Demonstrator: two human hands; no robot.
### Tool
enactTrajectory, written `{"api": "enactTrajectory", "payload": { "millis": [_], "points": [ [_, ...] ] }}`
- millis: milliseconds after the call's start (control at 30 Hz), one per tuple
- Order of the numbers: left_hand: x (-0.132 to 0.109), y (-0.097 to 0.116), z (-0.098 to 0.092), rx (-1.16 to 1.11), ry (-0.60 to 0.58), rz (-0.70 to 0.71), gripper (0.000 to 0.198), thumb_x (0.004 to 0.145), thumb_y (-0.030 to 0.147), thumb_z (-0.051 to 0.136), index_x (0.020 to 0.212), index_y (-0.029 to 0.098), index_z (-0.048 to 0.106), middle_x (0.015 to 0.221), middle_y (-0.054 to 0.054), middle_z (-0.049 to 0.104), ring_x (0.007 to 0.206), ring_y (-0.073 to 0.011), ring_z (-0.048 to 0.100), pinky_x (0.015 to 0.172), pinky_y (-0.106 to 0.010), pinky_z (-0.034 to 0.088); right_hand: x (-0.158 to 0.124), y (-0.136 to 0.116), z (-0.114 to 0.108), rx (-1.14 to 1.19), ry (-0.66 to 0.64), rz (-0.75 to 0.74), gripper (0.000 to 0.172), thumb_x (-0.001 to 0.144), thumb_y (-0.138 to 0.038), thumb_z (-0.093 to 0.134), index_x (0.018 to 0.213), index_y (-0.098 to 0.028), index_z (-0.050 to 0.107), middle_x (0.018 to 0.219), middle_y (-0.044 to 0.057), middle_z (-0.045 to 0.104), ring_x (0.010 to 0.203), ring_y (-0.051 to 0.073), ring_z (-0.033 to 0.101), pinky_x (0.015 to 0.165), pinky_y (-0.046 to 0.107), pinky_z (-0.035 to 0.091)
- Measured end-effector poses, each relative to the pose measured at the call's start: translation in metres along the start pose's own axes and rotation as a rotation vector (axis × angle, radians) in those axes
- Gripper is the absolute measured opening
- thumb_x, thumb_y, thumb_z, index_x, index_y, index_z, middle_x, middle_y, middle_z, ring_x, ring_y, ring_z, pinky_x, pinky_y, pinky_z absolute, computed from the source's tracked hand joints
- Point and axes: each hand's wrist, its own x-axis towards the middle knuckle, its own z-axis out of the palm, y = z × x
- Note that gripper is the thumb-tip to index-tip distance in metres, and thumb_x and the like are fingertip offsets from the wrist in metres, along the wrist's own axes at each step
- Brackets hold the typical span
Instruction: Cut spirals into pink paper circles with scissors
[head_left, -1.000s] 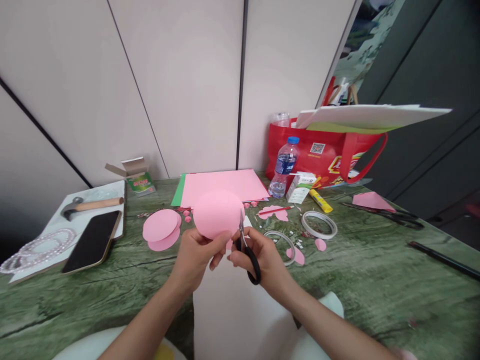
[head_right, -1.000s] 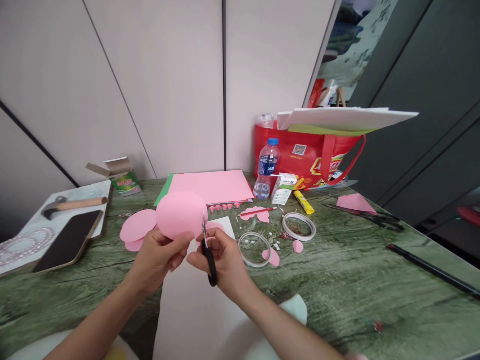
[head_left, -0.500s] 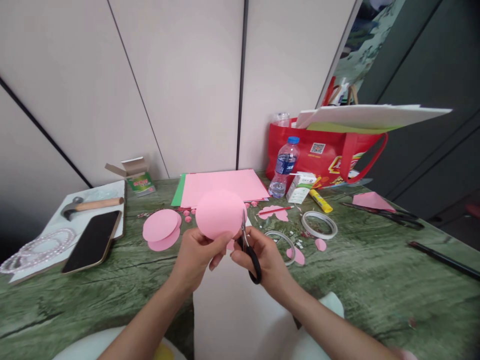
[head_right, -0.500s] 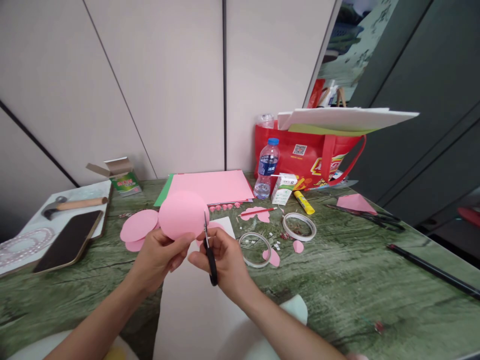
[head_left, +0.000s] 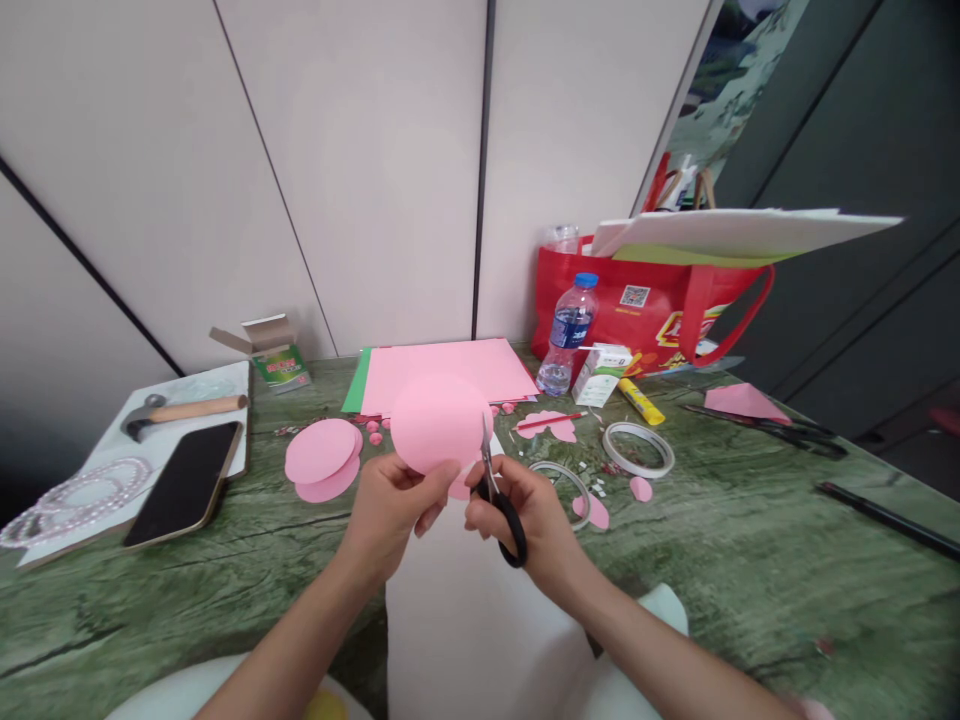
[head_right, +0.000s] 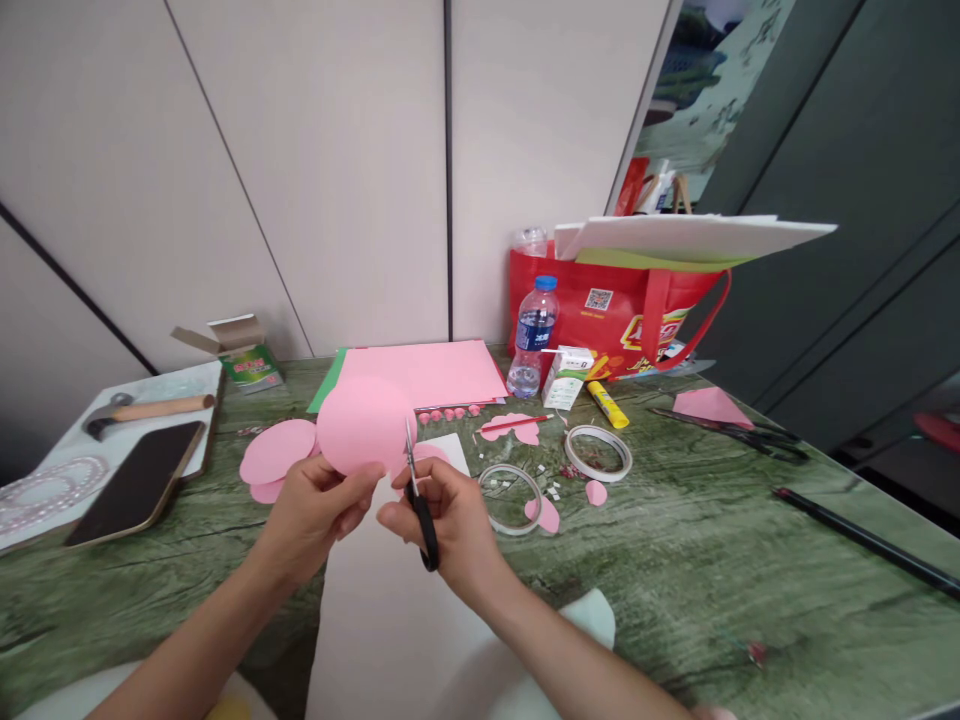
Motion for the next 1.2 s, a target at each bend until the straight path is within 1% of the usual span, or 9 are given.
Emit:
{"api": "enactTrajectory", "payload": {
  "millis": [100, 267, 367, 500, 600, 667, 833, 1000, 1200],
  "points": [
    [0.0007, -0.0008, -0.0003, -0.019, -0.005, 0.014, 0.029, 0.069, 0.027, 0.062, 0.048, 0.014, 0.046, 0.035, 0.007, 0.037, 0.033, -0.0021, 0.029, 0.034, -0.017, 0.021, -0.0002, -0.0006, 0.0001, -0.012, 0.012, 0.009, 0.023, 0.06, -0.032, 0.065, 0.071, -0.019, 0.049, 0.047, -0.007, 0.044, 0.043, 0.008, 0.043, 0.042, 0.021, 0.034],
    [-0.0003, -0.0018, -0.001, -0.133, -0.113, 0.011, 0.024, 0.075, 0.028, 0.057, 0.056, 0.013, 0.055, 0.047, 0.002, 0.053, 0.032, -0.0049, 0.042, 0.035, -0.019, 0.03, 0.0003, -0.0003, -0.0001, -0.001, -0.01, 0.0, 0.024, 0.061, -0.034, 0.066, 0.07, -0.019, 0.05, 0.048, -0.007, 0.048, 0.041, 0.008, 0.046, 0.041, 0.021, 0.038],
    [-0.0013, -0.0002, -0.0003, -0.206, -0.147, -0.024, 0.024, 0.075, 0.028, 0.056, 0.058, 0.012, 0.056, 0.052, 0.001, 0.057, 0.031, -0.0055, 0.044, 0.033, -0.02, 0.03, 0.0, 0.0002, 0.0007, 0.012, -0.02, 0.006, 0.024, 0.061, -0.033, 0.066, 0.07, -0.019, 0.049, 0.049, -0.006, 0.049, 0.041, 0.007, 0.045, 0.041, 0.02, 0.038],
    [-0.0001, 0.0024, 0.0016, -0.19, -0.095, -0.035, 0.029, 0.073, 0.028, 0.059, 0.05, 0.011, 0.054, 0.039, 0.004, 0.047, 0.029, -0.0031, 0.038, 0.032, -0.017, 0.026, -0.0011, 0.0021, 0.0016, -0.009, -0.026, 0.027, 0.024, 0.06, -0.031, 0.067, 0.07, -0.018, 0.049, 0.047, -0.007, 0.047, 0.04, 0.007, 0.043, 0.039, 0.019, 0.036],
    [0.0008, 0.0027, 0.0018, -0.137, -0.012, -0.032, 0.032, 0.07, 0.027, 0.062, 0.044, 0.011, 0.05, 0.036, 0.005, 0.043, 0.029, -0.0013, 0.032, 0.032, -0.017, 0.02, -0.0016, 0.0045, 0.0013, -0.025, -0.031, 0.028, 0.027, 0.06, -0.034, 0.068, 0.071, -0.018, 0.049, 0.048, -0.007, 0.048, 0.041, 0.007, 0.043, 0.04, 0.019, 0.035],
    [0.0006, 0.0022, 0.0013, -0.106, 0.009, -0.03, 0.034, 0.069, 0.027, 0.063, 0.043, 0.012, 0.047, 0.036, 0.006, 0.04, 0.029, -0.001, 0.031, 0.032, -0.017, 0.019, -0.0014, 0.006, 0.0006, -0.014, -0.04, 0.019, 0.028, 0.06, -0.036, 0.069, 0.072, -0.018, 0.05, 0.05, -0.007, 0.048, 0.042, 0.007, 0.042, 0.041, 0.019, 0.035],
    [-0.0013, 0.0001, 0.0012, -0.052, 0.01, -0.012, 0.031, 0.067, 0.025, 0.064, 0.044, 0.013, 0.048, 0.035, 0.007, 0.039, 0.03, -0.0013, 0.029, 0.032, -0.017, 0.02, 0.0009, 0.0073, -0.0012, 0.063, -0.063, -0.039, 0.031, 0.061, -0.032, 0.071, 0.078, -0.018, 0.05, 0.057, -0.006, 0.045, 0.049, 0.006, 0.038, 0.047, 0.019, 0.031],
    [-0.0017, -0.0017, 0.0025, -0.025, -0.004, 0.0, 0.025, 0.067, 0.024, 0.064, 0.048, 0.012, 0.053, 0.036, 0.006, 0.042, 0.03, -0.0018, 0.031, 0.031, -0.016, 0.021, 0.0025, 0.0074, -0.0026, 0.069, -0.06, -0.116, 0.029, 0.063, -0.029, 0.07, 0.078, -0.019, 0.049, 0.066, -0.004, 0.047, 0.058, 0.009, 0.043, 0.054, 0.022, 0.033],
    [-0.0002, -0.0021, 0.0023, -0.031, -0.011, 0.014, 0.025, 0.067, 0.025, 0.064, 0.049, 0.012, 0.054, 0.038, 0.006, 0.044, 0.03, -0.0015, 0.032, 0.03, -0.016, 0.022, 0.0017, 0.0077, -0.0027, 0.077, -0.07, -0.128, 0.027, 0.064, -0.027, 0.069, 0.078, -0.019, 0.048, 0.064, -0.004, 0.045, 0.058, 0.009, 0.04, 0.053, 0.021, 0.032]
  ]
}}
